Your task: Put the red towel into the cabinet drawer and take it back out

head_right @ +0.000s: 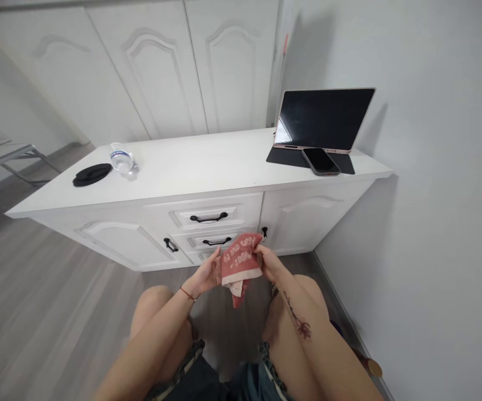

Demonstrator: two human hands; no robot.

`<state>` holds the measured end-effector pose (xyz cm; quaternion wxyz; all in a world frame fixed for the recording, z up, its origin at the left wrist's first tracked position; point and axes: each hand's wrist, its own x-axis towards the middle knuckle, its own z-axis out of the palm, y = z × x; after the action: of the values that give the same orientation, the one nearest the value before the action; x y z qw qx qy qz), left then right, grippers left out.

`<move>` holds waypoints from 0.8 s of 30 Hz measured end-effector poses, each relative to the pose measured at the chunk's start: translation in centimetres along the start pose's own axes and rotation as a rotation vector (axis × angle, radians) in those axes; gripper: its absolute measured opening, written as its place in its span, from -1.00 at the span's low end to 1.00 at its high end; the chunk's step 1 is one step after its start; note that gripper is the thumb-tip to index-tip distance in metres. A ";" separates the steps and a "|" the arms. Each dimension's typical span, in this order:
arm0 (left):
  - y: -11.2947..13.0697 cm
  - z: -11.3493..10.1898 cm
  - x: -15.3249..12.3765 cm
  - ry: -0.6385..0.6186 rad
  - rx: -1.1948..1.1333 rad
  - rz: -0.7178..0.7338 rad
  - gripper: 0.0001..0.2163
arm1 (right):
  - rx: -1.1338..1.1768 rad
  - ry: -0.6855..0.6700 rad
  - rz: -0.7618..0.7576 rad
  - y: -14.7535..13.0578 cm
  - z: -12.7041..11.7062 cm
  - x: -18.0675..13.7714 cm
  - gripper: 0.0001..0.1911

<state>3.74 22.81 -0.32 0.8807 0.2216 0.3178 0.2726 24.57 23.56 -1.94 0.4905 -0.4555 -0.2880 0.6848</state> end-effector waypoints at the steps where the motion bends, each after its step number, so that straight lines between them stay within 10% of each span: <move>1: 0.0 0.0 -0.8 0.060 0.023 0.039 -0.48 | 0.005 -0.006 0.017 0.0 0.1 0.0 -0.83; 13: -1.3 -3.9 -3.3 0.375 0.007 0.489 -0.55 | 0.041 -0.260 0.238 1.1 2.8 -1.0 -0.75; 24: -1.1 -3.8 -4.6 0.407 -0.042 0.330 -0.60 | -0.191 -0.326 0.228 0.9 4.2 -2.3 -0.64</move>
<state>-1.43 19.98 -1.59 0.7465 0.1925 0.4424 0.4583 20.64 21.33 -0.14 0.3115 -0.4128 -0.3739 0.7699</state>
